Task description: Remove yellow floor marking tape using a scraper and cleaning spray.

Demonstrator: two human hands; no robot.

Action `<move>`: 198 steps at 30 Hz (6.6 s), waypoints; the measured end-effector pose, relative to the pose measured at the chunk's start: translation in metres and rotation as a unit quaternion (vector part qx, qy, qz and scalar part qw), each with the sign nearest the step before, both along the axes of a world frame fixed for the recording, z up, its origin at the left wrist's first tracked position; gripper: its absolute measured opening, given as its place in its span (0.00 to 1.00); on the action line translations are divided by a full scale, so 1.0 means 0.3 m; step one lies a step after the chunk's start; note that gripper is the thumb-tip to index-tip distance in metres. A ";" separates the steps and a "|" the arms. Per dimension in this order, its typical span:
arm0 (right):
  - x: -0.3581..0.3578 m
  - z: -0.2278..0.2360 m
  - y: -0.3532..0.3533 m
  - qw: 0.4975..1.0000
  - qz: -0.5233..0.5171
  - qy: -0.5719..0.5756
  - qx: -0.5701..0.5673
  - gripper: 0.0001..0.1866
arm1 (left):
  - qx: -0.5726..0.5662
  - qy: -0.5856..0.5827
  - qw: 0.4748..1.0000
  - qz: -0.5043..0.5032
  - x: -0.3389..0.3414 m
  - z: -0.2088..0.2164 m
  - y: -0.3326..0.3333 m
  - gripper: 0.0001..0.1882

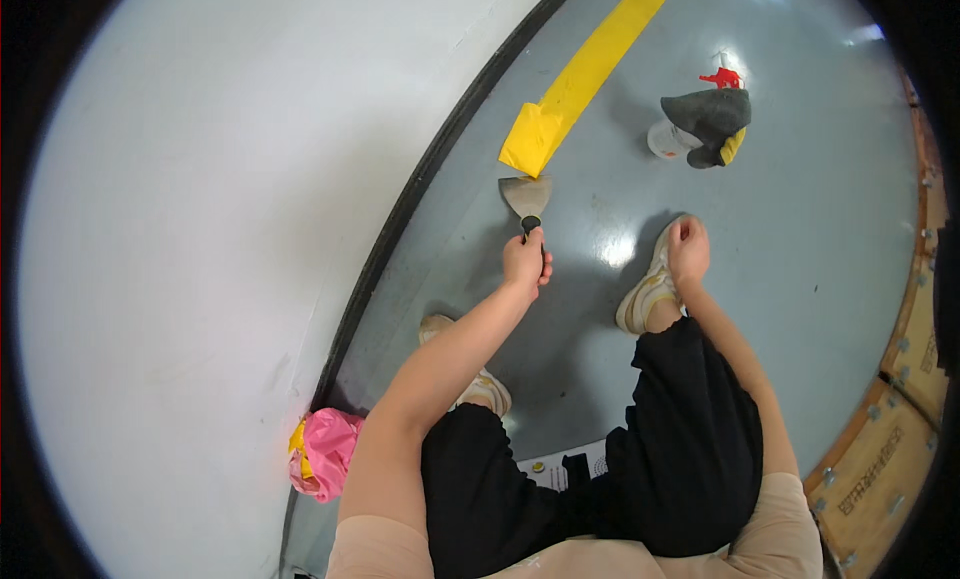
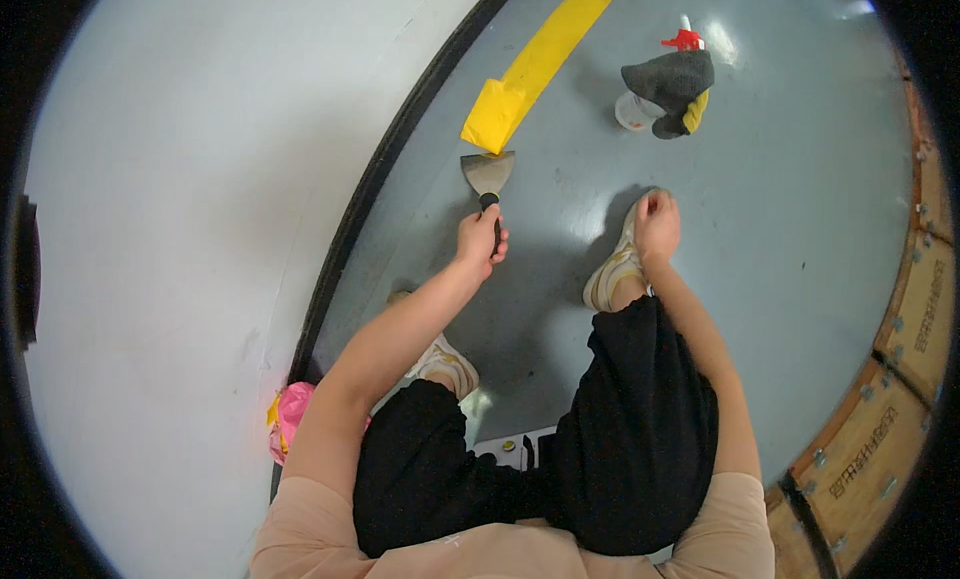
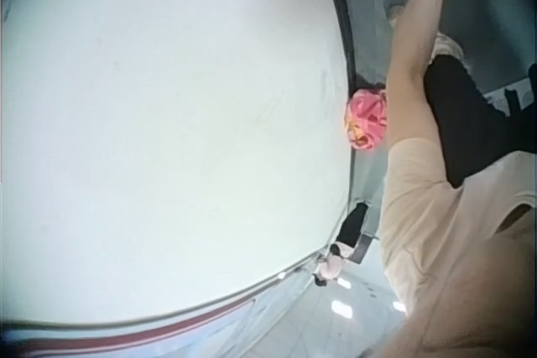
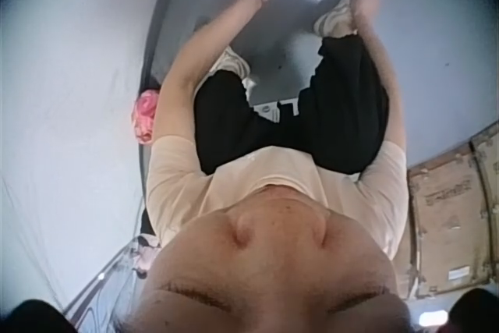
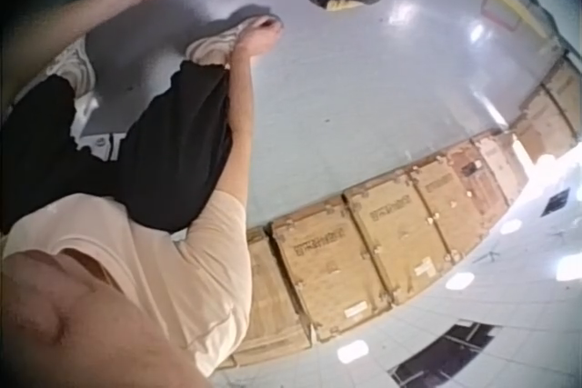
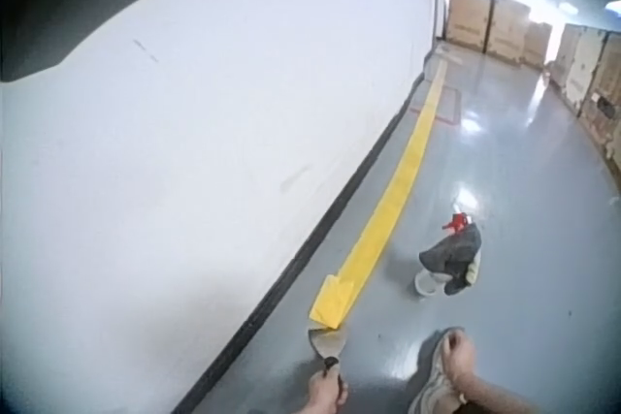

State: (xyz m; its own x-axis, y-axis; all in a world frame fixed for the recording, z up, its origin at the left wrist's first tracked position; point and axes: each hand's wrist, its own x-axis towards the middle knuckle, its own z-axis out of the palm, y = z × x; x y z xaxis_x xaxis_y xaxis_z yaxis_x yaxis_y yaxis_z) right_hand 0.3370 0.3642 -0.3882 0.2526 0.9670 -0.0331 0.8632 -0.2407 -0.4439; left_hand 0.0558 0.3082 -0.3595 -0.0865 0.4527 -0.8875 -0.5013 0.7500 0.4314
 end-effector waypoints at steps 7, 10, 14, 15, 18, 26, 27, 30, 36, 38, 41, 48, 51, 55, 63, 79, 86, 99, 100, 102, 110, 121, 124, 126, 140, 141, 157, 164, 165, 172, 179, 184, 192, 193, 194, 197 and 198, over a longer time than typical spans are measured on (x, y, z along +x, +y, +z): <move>-0.001 -0.001 0.010 1.000 0.004 -0.016 0.001 0.10 | -0.013 -0.006 1.000 0.003 -0.028 0.029 0.053 0.12; 0.001 0.006 0.000 1.000 0.002 -0.025 -0.002 0.10 | -0.001 -0.001 1.000 -0.014 -0.035 0.022 0.033 0.12; -0.003 0.006 0.005 1.000 0.003 -0.010 0.008 0.10 | 0.000 -0.001 1.000 0.000 -0.046 0.030 0.010 0.11; -0.003 0.003 0.002 1.000 0.003 -0.010 0.007 0.10 | -0.007 -0.003 1.000 -0.007 -0.050 0.029 -0.003 0.11; 0.011 0.003 0.009 1.000 0.001 -0.008 0.015 0.09 | -0.008 0.001 1.000 -0.023 -0.057 0.027 -0.004 0.11; 0.003 -0.003 0.004 1.000 -0.002 -0.011 0.005 0.09 | 0.001 0.035 0.999 -0.041 -0.106 0.021 0.024 0.11; 0.002 -0.007 0.008 1.000 -0.003 -0.011 0.006 0.09 | 0.003 0.035 0.999 -0.042 -0.113 0.019 0.024 0.11; 0.002 0.001 0.003 1.000 -0.002 -0.019 0.004 0.09 | -0.004 0.016 0.999 -0.036 -0.111 0.028 0.005 0.11; -0.003 0.001 0.006 1.000 -0.010 -0.004 0.004 0.10 | -0.006 0.038 0.998 -0.059 -0.108 0.022 0.003 0.12; -0.004 0.002 0.005 1.000 -0.003 -0.008 0.010 0.09 | -0.005 0.034 0.998 -0.046 -0.114 0.029 0.039 0.12; 0.000 -0.005 0.007 1.000 0.001 -0.013 0.016 0.09 | 0.010 0.035 0.998 -0.050 -0.104 0.018 0.030 0.12; 0.001 0.006 0.007 1.000 -0.005 -0.008 0.011 0.09 | -0.013 0.006 1.000 -0.008 -0.039 0.043 -0.006 0.11; -0.009 0.014 0.007 1.000 -0.003 -0.011 0.006 0.10 | 0.000 0.009 1.000 -0.003 -0.031 0.037 0.027 0.11; -0.006 0.012 0.004 1.000 0.003 -0.021 0.002 0.10 | -0.004 0.005 1.000 0.008 -0.021 0.031 0.037 0.11; 0.001 0.012 0.010 1.000 -0.002 -0.012 0.005 0.10 | -0.010 -0.001 1.000 0.002 -0.027 0.028 -0.015 0.12; -0.003 0.013 0.010 1.000 -0.008 -0.012 0.006 0.09 | 0.010 0.020 0.999 -0.046 -0.106 0.028 -0.022 0.11; -0.004 0.004 0.004 1.000 -0.006 -0.015 0.007 0.09 | 0.019 0.038 0.996 -0.074 -0.158 0.010 0.016 0.12; 0.006 0.003 0.005 1.000 -0.002 0.008 0.008 0.09 | 0.026 0.074 0.978 -0.194 -0.298 0.042 0.070 0.14; 0.008 0.003 0.004 1.000 -0.003 0.006 0.010 0.09 | 0.027 0.075 0.978 -0.195 -0.295 0.035 0.067 0.14; 0.004 -0.002 0.009 1.000 -0.004 0.004 0.014 0.09 | 0.029 0.076 0.979 -0.188 -0.293 0.024 0.052 0.13; 0.000 -0.005 0.006 1.000 -0.013 0.004 0.004 0.09 | 0.023 0.078 0.977 -0.195 -0.268 0.035 0.046 0.13; 0.006 -0.008 0.010 1.000 -0.011 -0.008 0.003 0.09 | 0.027 0.076 0.971 -0.224 -0.289 0.030 0.033 0.15; 0.012 -0.015 0.015 1.000 -0.006 0.001 0.008 0.09 | 0.014 0.076 0.971 -0.228 -0.282 0.043 0.034 0.15; 0.005 -0.018 0.006 1.000 0.002 0.010 0.010 0.09 | 0.021 0.073 0.971 -0.226 -0.289 0.037 0.067 0.15; 0.011 -0.014 0.014 1.000 -0.007 0.008 0.001 0.09 | 0.012 0.038 0.991 -0.126 -0.133 0.006 -0.040 0.16; 0.002 -0.013 0.013 1.000 -0.007 0.010 0.001 0.09 | 0.019 0.025 0.994 -0.102 -0.121 0.003 -0.022 0.16; 0.005 -0.002 0.016 1.000 -0.016 -0.012 -0.013 0.10 | 0.005 -0.013 1.000 -0.004 0.021 0.010 0.014 0.15; 0.006 -0.007 0.005 1.000 -0.008 -0.014 -0.005 0.10 | -0.008 -0.023 1.000 0.018 0.023 0.021 0.036 0.15; 0.006 -0.011 0.008 1.000 -0.009 -0.014 -0.005 0.10 | -0.011 -0.031 0.999 0.029 0.023 0.017 0.030 0.15; 0.007 -0.009 0.015 1.000 -0.013 -0.009 0.000 0.10 | -0.032 -0.038 0.997 0.059 0.065 0.041 0.051 0.15; 0.006 -0.007 0.008 1.000 -0.007 -0.012 0.003 0.11 | -0.024 -0.015 0.999 0.027 0.020 0.043 0.048 0.15; 0.007 0.002 0.015 1.000 -0.010 0.000 -0.003 0.11 | -0.026 0.007 1.000 -0.007 0.004 0.029 0.002 0.15; 0.001 -0.013 0.012 1.000 -0.008 -0.016 -0.004 0.10 | -0.006 0.017 0.998 -0.056 -0.104 -0.004 0.041 0.14; -0.002 -0.011 0.010 1.000 -0.010 -0.015 -0.002 0.10 | 0.000 0.011 0.999 -0.050 -0.100 0.003 0.033 0.14; -0.003 -0.009 0.009 1.000 -0.013 -0.013 0.000 0.10 | 0.000 0.010 0.999 -0.050 -0.095 0.008 0.027 0.14; 0.003 -0.007 0.015 1.000 -0.015 -0.011 -0.004 0.10 | -0.004 0.013 0.999 -0.048 -0.072 0.019 -0.004 0.15; 0.007 -0.005 0.015 1.000 -0.015 -0.012 -0.004 0.10 | -0.004 0.013 0.999 -0.049 -0.057 0.015 -0.024 0.14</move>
State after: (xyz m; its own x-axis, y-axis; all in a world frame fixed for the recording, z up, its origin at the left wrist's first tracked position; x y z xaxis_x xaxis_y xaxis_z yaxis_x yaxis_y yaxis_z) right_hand 0.3391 0.3687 -0.3898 0.2829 0.9585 -0.0348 0.8653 -0.2707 -0.4218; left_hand 0.0387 0.3010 -0.3549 -0.0653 0.4523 -0.8895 -0.4132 0.7991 0.4367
